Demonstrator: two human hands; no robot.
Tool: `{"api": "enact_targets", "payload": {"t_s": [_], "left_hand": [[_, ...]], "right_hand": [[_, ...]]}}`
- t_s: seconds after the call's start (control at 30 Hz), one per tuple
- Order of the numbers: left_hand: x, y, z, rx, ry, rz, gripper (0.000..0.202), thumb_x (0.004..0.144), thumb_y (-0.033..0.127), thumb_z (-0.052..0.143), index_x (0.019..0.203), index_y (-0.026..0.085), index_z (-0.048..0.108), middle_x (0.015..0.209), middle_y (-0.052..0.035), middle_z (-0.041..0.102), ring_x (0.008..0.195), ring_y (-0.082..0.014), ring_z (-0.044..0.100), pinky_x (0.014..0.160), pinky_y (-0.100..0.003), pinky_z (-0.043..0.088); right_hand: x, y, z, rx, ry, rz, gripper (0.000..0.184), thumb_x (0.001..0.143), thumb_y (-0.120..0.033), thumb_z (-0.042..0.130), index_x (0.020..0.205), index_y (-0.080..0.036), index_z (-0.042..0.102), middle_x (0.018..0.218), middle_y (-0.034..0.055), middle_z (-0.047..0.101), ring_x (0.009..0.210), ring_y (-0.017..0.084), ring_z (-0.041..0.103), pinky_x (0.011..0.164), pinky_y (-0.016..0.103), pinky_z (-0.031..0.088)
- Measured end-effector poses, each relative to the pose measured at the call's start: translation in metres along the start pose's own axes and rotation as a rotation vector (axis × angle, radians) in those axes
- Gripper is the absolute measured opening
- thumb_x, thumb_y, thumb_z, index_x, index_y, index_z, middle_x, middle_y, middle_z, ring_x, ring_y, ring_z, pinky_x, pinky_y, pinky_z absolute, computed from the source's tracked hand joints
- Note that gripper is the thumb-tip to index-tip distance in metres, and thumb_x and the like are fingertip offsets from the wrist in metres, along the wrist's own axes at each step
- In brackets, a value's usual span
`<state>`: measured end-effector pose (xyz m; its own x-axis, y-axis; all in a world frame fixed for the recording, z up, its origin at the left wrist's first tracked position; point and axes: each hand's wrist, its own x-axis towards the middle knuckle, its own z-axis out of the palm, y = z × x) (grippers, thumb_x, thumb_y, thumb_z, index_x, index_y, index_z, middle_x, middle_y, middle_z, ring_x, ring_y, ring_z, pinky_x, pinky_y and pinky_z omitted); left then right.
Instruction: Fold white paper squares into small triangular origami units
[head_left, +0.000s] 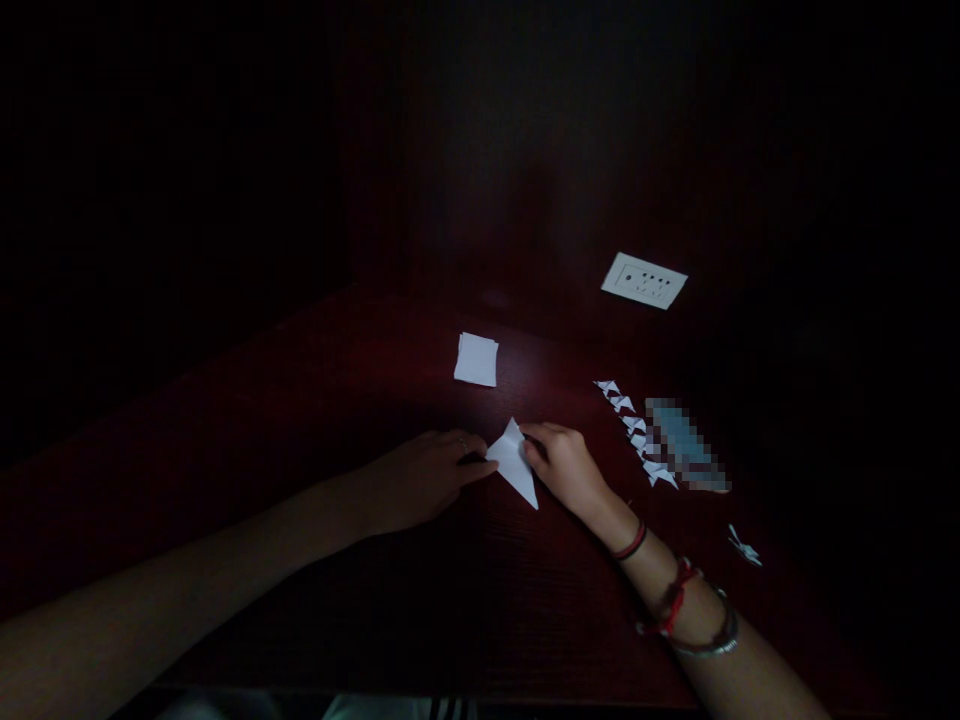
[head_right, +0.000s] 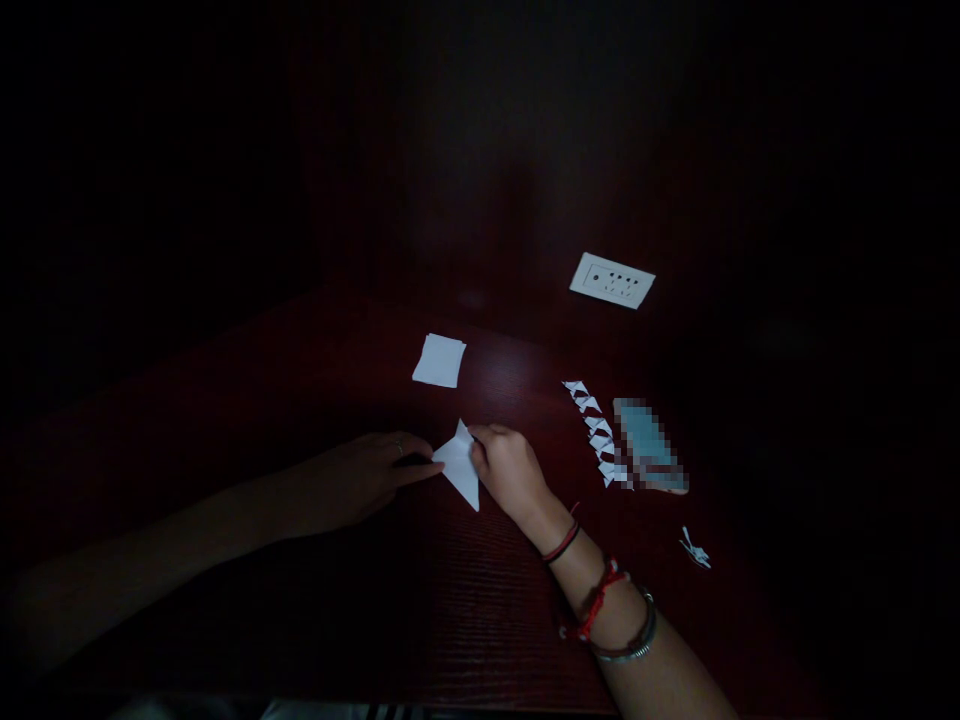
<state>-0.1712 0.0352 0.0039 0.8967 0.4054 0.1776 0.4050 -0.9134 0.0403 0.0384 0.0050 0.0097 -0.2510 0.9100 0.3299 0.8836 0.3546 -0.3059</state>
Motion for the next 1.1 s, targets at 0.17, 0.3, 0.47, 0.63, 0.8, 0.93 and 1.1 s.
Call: {"api": "enact_targets", "payload": {"t_s": [0.17,0.3,0.47,0.63,0.8,0.93,1.1], "left_hand": [[-0.001,-0.001,0.0,-0.008,-0.002,0.006,0.044,0.081,0.012,0.038,0.122,0.028,0.038,0.124,-0.0048,0.04,0.108,-0.0205,0.039,0.088,-0.033,0.031],[-0.002,0.0,-0.004,-0.008,-0.028,0.016,0.045,0.081,0.012,0.039,0.123,0.027,0.037,0.124,-0.0044,0.041,0.11,-0.0214,0.038,0.088,-0.034,0.03],[-0.002,-0.001,-0.006,0.001,-0.034,0.021,0.046,0.081,0.014,0.039,0.125,0.026,0.035,0.125,-0.0049,0.041,0.111,-0.0222,0.037,0.088,-0.035,0.03],[-0.002,-0.001,-0.007,-0.006,-0.026,0.025,0.045,0.081,0.014,0.039,0.124,0.025,0.036,0.123,-0.0064,0.04,0.109,-0.0235,0.038,0.087,-0.037,0.03],[-0.004,-0.001,-0.009,-0.031,-0.005,0.033,0.047,0.079,0.013,0.04,0.124,0.027,0.036,0.119,-0.0056,0.04,0.106,-0.0221,0.038,0.087,-0.035,0.03],[-0.004,-0.001,-0.009,-0.039,0.032,0.017,0.051,0.077,0.011,0.04,0.124,0.028,0.034,0.113,-0.0071,0.04,0.098,-0.0213,0.04,0.081,-0.034,0.034],[-0.002,0.0,-0.01,-0.042,0.048,0.017,0.052,0.075,0.008,0.039,0.123,0.028,0.036,0.108,-0.0085,0.039,0.096,-0.0217,0.039,0.079,-0.034,0.035]], "right_hand": [[0.005,0.0,0.003,-0.025,0.035,0.072,0.026,0.077,-0.016,0.047,0.1,-0.017,0.059,0.09,0.006,0.063,0.08,0.015,0.057,0.074,0.024,0.042],[0.007,0.001,0.005,-0.015,0.056,0.059,0.024,0.076,-0.017,0.048,0.097,-0.018,0.061,0.083,0.0041,0.062,0.074,0.013,0.056,0.07,0.023,0.042],[0.013,0.003,0.009,-0.023,0.089,0.028,0.019,0.078,-0.017,0.046,0.082,-0.016,0.064,0.076,0.004,0.061,0.07,0.013,0.055,0.067,0.022,0.041],[0.018,0.003,0.012,-0.01,0.107,0.019,0.015,0.077,-0.015,0.048,0.081,-0.015,0.063,0.075,0.0039,0.06,0.07,0.013,0.054,0.066,0.023,0.042],[0.013,0.001,0.011,0.017,0.071,-0.2,0.02,0.077,-0.012,0.047,0.087,-0.018,0.063,0.081,0.0038,0.057,0.077,0.013,0.052,0.072,0.024,0.042],[0.009,-0.001,0.008,-0.06,0.01,-0.312,0.022,0.079,-0.013,0.047,0.093,-0.018,0.062,0.084,0.0053,0.055,0.082,0.014,0.049,0.072,0.026,0.043],[0.009,-0.008,0.004,-0.195,-0.067,-0.395,0.022,0.083,-0.017,0.041,0.096,-0.014,0.059,0.089,0.0082,0.053,0.087,0.017,0.046,0.074,0.028,0.043]]}}
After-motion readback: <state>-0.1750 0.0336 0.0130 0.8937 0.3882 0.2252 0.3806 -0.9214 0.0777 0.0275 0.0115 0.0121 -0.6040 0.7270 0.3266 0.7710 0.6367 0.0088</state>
